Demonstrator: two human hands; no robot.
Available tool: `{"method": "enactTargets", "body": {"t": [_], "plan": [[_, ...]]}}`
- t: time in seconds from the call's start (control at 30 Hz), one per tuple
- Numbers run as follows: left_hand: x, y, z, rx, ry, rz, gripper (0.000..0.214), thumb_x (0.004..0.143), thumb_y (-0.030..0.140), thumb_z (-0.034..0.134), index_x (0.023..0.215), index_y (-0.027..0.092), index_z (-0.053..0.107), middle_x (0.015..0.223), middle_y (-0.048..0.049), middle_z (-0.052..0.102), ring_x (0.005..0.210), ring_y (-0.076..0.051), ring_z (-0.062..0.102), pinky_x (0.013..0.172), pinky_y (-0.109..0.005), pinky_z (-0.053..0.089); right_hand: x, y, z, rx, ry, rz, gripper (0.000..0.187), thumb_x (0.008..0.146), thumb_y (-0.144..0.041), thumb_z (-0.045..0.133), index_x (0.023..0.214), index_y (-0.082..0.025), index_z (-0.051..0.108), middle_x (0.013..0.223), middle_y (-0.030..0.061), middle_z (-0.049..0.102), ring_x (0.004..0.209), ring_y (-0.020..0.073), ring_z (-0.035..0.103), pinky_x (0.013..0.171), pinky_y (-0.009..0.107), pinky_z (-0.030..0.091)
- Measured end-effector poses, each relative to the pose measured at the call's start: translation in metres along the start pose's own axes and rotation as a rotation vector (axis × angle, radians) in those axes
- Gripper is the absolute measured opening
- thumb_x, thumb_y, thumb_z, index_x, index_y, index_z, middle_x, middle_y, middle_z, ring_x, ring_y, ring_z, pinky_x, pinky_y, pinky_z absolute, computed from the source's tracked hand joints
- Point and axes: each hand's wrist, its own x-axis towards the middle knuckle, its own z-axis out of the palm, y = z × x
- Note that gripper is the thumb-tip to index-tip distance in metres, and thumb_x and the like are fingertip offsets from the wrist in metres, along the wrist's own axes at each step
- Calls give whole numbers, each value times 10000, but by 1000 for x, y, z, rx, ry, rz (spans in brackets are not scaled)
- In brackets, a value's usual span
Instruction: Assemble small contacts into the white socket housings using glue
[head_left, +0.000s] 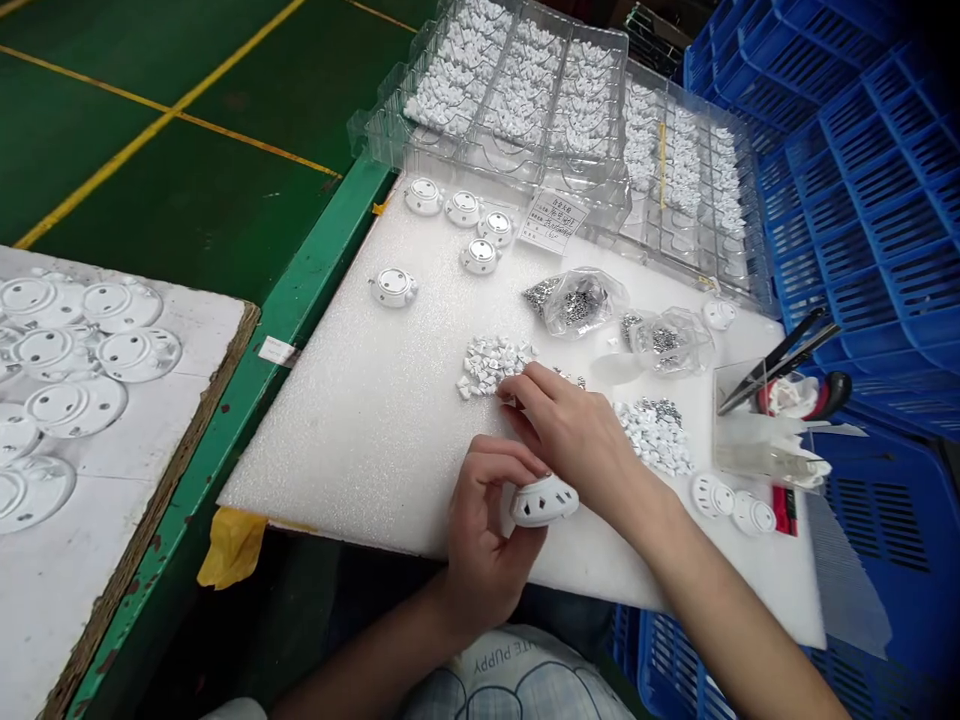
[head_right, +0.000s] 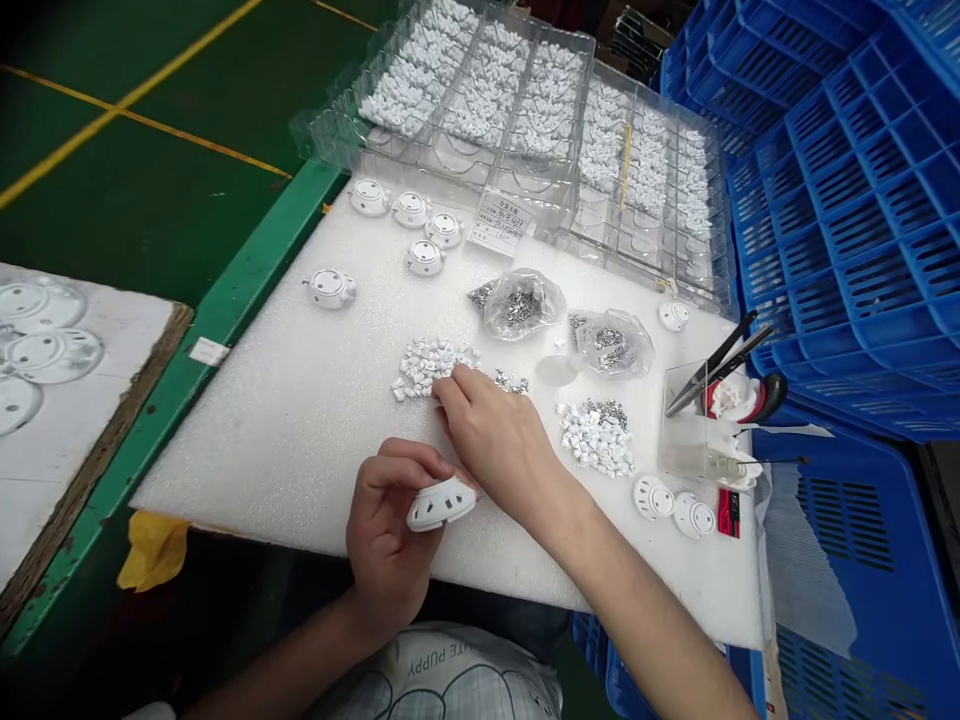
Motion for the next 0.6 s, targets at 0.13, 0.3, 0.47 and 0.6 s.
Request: {"method": "enactTargets", "body": {"t": [0.13, 0.3, 0.47, 0.6], "plan": [[-1, 0, -1, 19, -19, 20, 83, 984, 263, 658, 1031, 225, 599, 935, -45, 616, 859, -176, 633, 709, -280, 566, -3, 3, -5, 18, -58, 33, 122, 996, -180, 541, 963, -174, 658, 889, 29, 665, 679, 130, 527, 506, 264, 256], [0, 0, -1, 42, -45, 36, 81, 986, 256, 657, 1035, 221, 604, 936, -44, 626, 869, -174, 643, 740, -285, 570, -7, 4, -4, -9, 2, 17, 213, 1008, -148, 477, 909, -178, 663, 831, 29, 642, 643, 128, 515, 489, 274, 248], [0, 2, -2, 60, -60, 14, 86, 987, 276, 662, 1028, 221, 611, 938, -47, 638, 865, -175, 649, 749, -291, 575, -48, 14, -7, 115, 171, 30, 171, 1031, -224, 520, 983, -196, 682, 819, 26, 670, 661, 127, 605, 545, 262, 394], [1, 1, -1, 50, -143, -53, 86, 979, 212, 661, 1047, 227, 611, 966, -54, 647, 900, -193, 683, 782, -326, 595, -89, 18, -6, 202, 192, 82, 112, 997, -187, 589, 1039, -206, 691, 878, 39, 684, 756, 150, 664, 647, 267, 520]]}}
